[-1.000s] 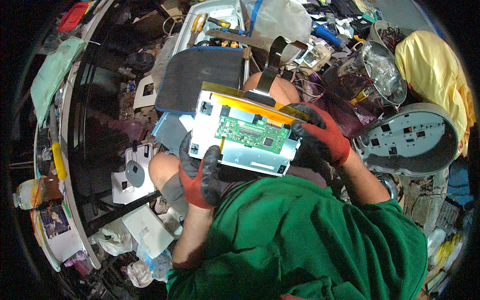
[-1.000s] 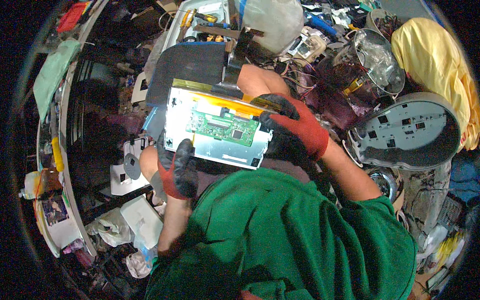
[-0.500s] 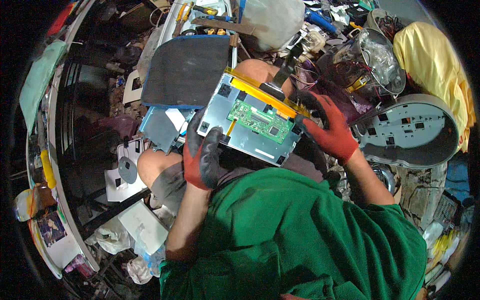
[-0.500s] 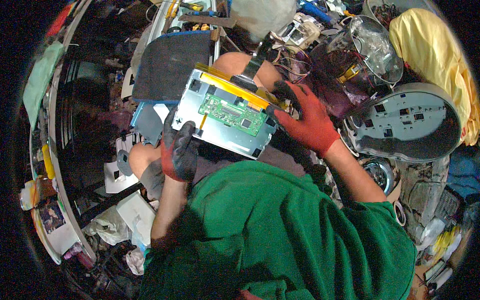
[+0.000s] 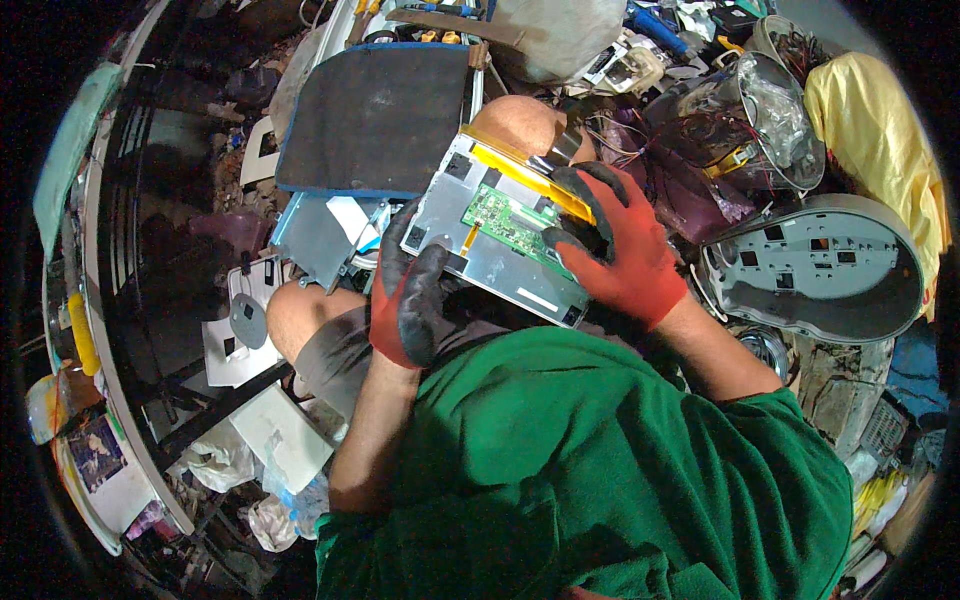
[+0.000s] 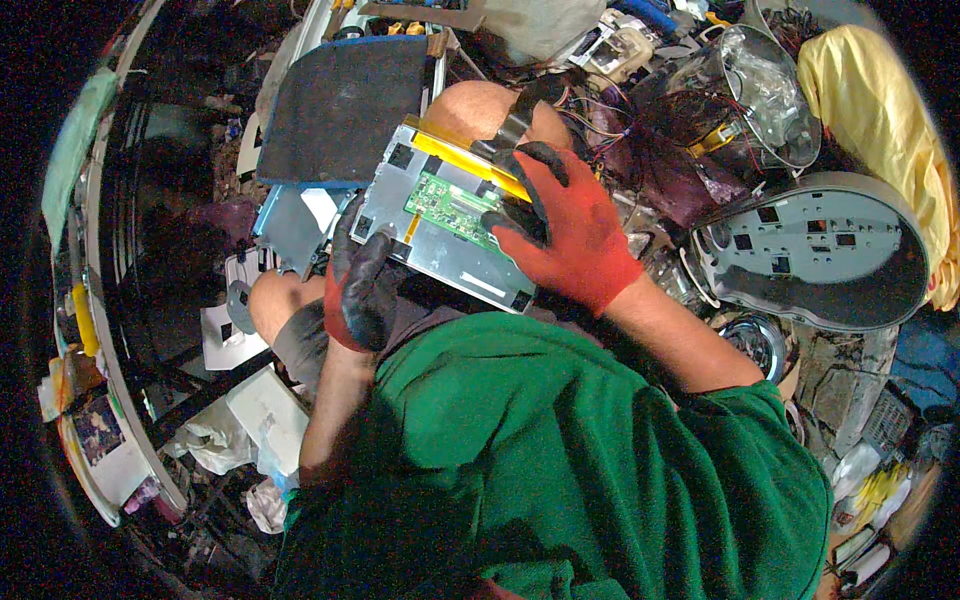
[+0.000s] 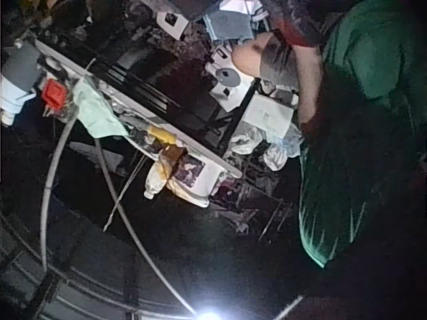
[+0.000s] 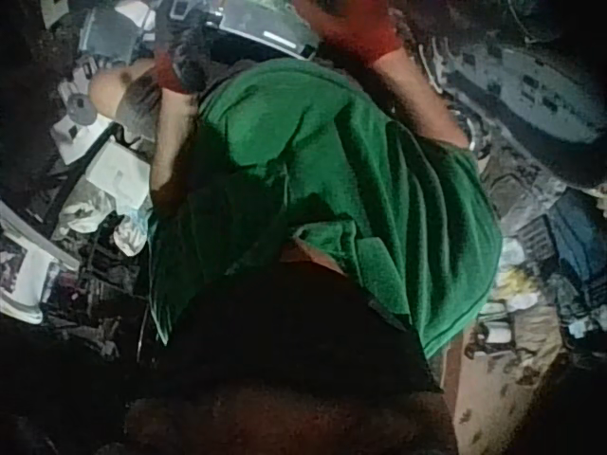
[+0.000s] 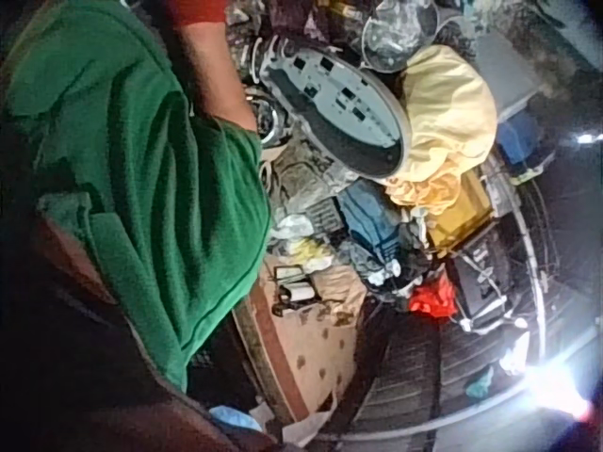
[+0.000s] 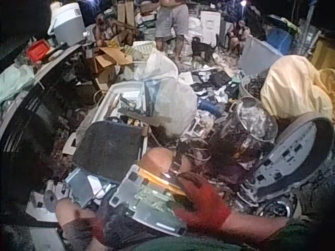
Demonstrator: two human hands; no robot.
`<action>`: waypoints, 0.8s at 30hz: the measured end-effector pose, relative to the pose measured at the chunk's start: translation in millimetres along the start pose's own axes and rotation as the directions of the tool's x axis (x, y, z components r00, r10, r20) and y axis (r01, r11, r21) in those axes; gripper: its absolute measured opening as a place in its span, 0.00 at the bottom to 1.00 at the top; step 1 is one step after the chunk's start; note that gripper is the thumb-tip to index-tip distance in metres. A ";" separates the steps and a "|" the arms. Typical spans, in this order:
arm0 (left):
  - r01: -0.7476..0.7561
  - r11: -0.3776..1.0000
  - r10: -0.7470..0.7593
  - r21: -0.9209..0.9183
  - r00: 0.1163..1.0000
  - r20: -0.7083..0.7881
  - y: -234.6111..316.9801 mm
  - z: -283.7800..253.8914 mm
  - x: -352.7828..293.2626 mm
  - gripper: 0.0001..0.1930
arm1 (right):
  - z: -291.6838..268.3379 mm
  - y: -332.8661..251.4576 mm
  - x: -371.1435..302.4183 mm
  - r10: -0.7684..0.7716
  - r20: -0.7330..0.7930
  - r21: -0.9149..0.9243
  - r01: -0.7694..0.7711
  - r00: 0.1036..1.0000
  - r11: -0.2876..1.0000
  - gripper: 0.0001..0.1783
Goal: The person disassembles an electronic device using a screwdriver and pliers, removing metal plates and internal components.
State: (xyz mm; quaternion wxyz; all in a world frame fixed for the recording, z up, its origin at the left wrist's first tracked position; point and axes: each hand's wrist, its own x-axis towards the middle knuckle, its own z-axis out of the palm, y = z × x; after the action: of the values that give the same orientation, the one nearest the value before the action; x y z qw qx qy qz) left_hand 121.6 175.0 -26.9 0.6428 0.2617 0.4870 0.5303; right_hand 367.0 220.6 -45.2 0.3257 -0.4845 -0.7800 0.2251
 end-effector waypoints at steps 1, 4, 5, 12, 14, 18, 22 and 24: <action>-0.018 0.997 0.017 0.069 1.000 0.018 -2.2 -4.7 1.4 0.28 | 3.0 0.8 -1.0 -0.002 -0.014 -0.033 0.001 1.000 0.999 0.35; -0.091 0.965 0.086 0.245 0.996 0.030 -8.2 -13.5 4.7 0.31 | 11.4 9.9 -2.6 -0.015 -0.016 -0.045 0.014 1.000 0.999 0.33; -0.121 0.950 0.125 0.287 0.992 0.002 -8.9 -9.5 2.8 0.32 | 13.0 10.5 -3.8 -0.006 -0.029 -0.052 0.004 1.000 0.999 0.32; -0.371 0.040 0.566 0.928 0.774 0.285 -3.2 -10.5 -12.0 0.30 | 17.4 7.7 -7.3 -0.009 -0.111 -0.094 -0.001 0.994 0.996 0.30; -0.314 -0.206 0.500 0.927 0.781 0.375 8.8 1.5 -14.7 0.21 | 19.0 8.9 -8.5 -0.010 -0.115 -0.094 -0.001 0.993 0.996 0.30; -0.269 -0.299 0.404 0.916 0.834 0.377 5.6 9.6 -9.9 0.22 | 17.0 5.6 -6.0 -0.009 -0.112 -0.095 -0.002 0.994 0.996 0.30; -0.317 -0.114 0.540 0.942 0.776 0.326 0.2 10.6 5.2 0.22 | 16.2 5.5 -4.6 0.010 -0.110 -0.065 -0.017 0.994 0.998 0.30; -0.357 -0.122 0.541 0.926 0.758 0.364 8.6 10.8 12.2 0.22 | 15.1 9.5 -3.5 -0.017 -0.122 -0.057 0.010 0.992 0.998 0.30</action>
State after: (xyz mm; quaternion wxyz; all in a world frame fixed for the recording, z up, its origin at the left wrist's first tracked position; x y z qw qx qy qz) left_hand 127.2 191.0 -19.6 0.0348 0.7306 0.6296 0.2619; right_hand 363.0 220.9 -62.9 0.3607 -0.5011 -0.7678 0.1709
